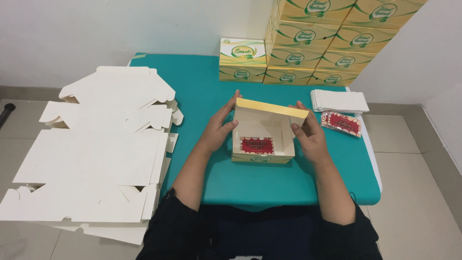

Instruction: The person assembles a flat cardboard box by folding along pre-scored lines and tucking flaps to form the sides. They then place a white paper insert and a small red packet inside the box before closing the lid.

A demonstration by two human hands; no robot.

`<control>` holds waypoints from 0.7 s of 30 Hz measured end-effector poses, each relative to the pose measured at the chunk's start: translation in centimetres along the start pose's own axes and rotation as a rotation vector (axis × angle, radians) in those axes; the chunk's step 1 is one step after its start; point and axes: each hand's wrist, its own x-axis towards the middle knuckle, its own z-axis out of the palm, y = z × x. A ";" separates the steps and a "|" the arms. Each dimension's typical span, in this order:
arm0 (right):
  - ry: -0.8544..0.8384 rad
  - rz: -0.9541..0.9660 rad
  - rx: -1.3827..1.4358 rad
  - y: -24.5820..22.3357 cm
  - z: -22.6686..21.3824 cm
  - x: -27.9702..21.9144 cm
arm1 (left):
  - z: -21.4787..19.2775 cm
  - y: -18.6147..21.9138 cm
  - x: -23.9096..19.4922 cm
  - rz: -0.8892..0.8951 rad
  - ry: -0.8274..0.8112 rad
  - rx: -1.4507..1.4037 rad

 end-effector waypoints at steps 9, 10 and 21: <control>0.002 -0.008 -0.009 0.7 -0.5 -0.2 | -0.1 -0.1 0.0 -0.022 0.012 -0.040; 0.004 -0.008 -0.010 0.4 -0.3 -0.1 | -0.1 -0.1 0.0 -0.021 0.009 -0.041; 0.009 -0.008 -0.010 0.4 -0.4 -0.4 | 0.0 -0.2 0.1 -0.034 0.002 -0.063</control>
